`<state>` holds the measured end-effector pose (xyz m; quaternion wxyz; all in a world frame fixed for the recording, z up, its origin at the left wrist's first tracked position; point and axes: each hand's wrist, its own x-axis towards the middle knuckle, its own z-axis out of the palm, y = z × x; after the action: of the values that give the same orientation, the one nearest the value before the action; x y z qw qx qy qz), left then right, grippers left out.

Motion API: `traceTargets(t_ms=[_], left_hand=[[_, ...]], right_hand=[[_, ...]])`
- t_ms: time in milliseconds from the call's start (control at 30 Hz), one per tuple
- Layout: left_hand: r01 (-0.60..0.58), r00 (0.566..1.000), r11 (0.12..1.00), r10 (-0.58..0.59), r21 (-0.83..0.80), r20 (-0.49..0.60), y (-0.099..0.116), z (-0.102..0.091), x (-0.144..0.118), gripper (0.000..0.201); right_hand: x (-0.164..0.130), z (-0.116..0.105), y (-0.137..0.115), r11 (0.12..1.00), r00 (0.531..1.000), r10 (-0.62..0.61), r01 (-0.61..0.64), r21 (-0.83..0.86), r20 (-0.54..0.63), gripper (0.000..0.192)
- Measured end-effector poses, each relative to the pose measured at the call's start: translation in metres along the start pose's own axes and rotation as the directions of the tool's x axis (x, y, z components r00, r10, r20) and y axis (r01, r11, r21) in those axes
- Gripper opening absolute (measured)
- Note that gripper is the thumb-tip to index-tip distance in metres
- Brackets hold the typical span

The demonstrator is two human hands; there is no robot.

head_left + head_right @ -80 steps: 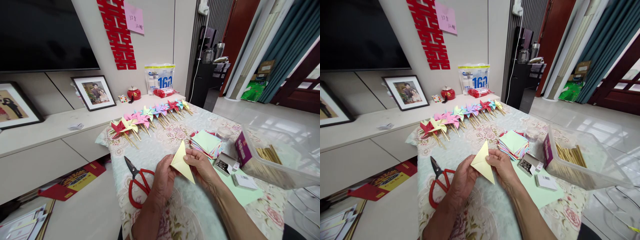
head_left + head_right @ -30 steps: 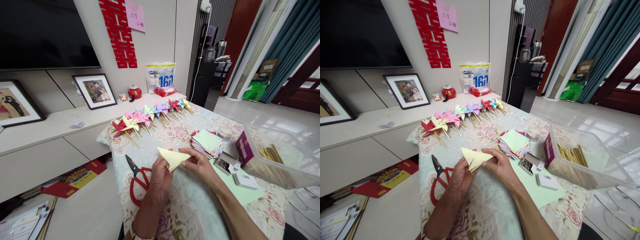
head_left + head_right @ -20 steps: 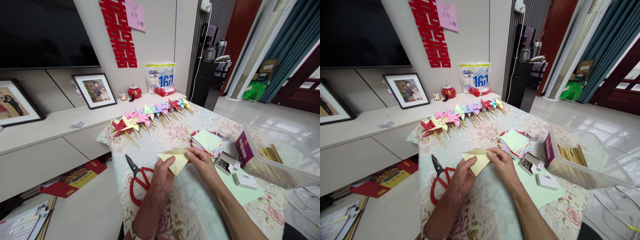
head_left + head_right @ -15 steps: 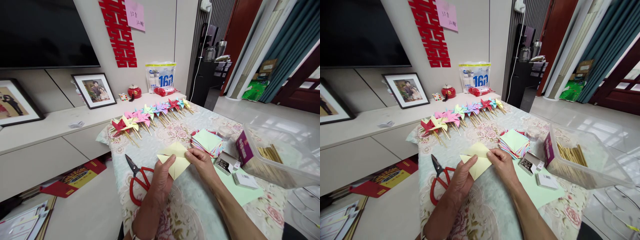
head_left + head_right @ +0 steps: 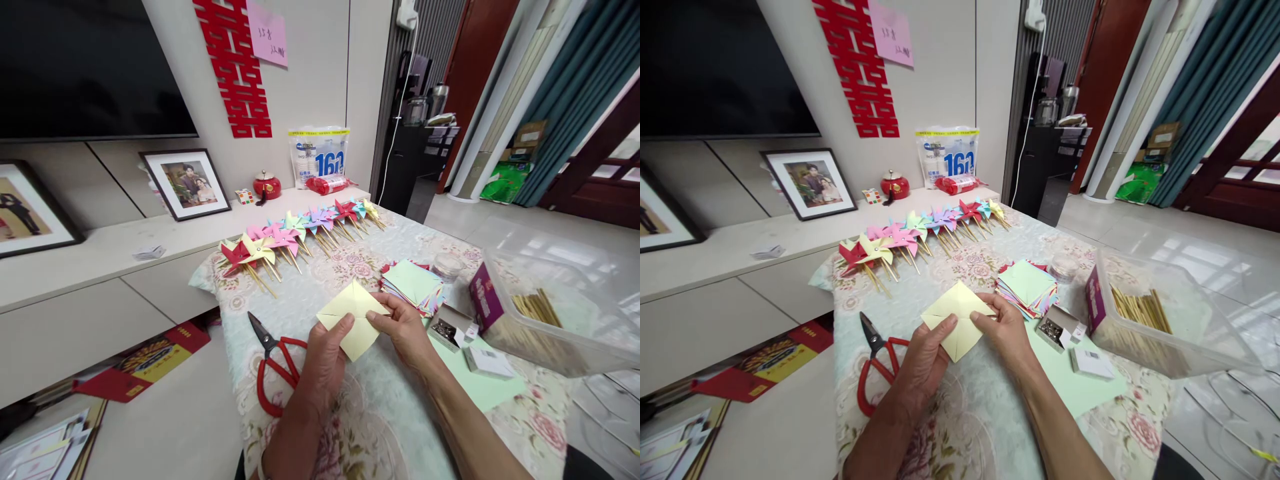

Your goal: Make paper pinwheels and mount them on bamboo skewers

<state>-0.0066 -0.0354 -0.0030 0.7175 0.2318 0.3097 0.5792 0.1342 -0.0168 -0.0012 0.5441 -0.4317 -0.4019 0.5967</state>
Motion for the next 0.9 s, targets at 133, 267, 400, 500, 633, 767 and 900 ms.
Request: traceTargets(t_ms=[133, 267, 400, 500, 633, 767, 900], left_hand=[[-0.008, 1.0, 1.0, 0.008, 0.02, -0.008, 0.0002, 0.0011, -0.0005, 0.058], [-0.014, 0.999, 1.0, 0.014, 0.001, -0.035, 0.0015, 0.0014, -0.0003, 0.056], [-0.021, 0.999, 0.999, 0.021, -0.026, -0.026, 0.0016, 0.0014, 0.0004, 0.049], [-0.002, 1.0, 1.0, 0.002, -0.016, 0.007, 0.0003, 0.0009, 0.0013, 0.046], [0.013, 1.0, 1.0, -0.013, -0.003, 0.013, -0.0007, 0.0013, 0.0007, 0.053], [0.007, 1.0, 1.0, -0.007, 0.019, 0.003, -0.0005, 0.0022, -0.0009, 0.054], [-0.022, 1.0, 0.999, 0.021, 0.038, 0.012, -0.0018, 0.0017, 0.0, 0.054]], right_hand=[[0.0001, -0.0019, 0.0023, 1.0, 1.0, -0.026, 0.026, -0.012, -0.006, 0.046], [0.0009, -0.0029, 0.0032, 0.999, 0.998, -0.048, 0.047, -0.007, -0.042, 0.046], [0.0023, -0.0024, 0.002, 0.999, 0.994, -0.045, 0.048, 0.025, -0.1, 0.048], [0.0025, -0.0008, 0.0005, 0.998, 0.989, -0.041, 0.048, 0.045, -0.142, 0.046], [0.0011, 0.001, -0.0005, 0.996, 0.993, -0.039, 0.047, 0.069, -0.115, 0.044], [-0.0005, 0.001, 0.0001, 0.996, 0.998, -0.02, 0.025, 0.089, -0.054, 0.045], [-0.0001, 0.0007, 0.0006, 0.995, 0.998, -0.022, 0.027, 0.098, -0.054, 0.045]])
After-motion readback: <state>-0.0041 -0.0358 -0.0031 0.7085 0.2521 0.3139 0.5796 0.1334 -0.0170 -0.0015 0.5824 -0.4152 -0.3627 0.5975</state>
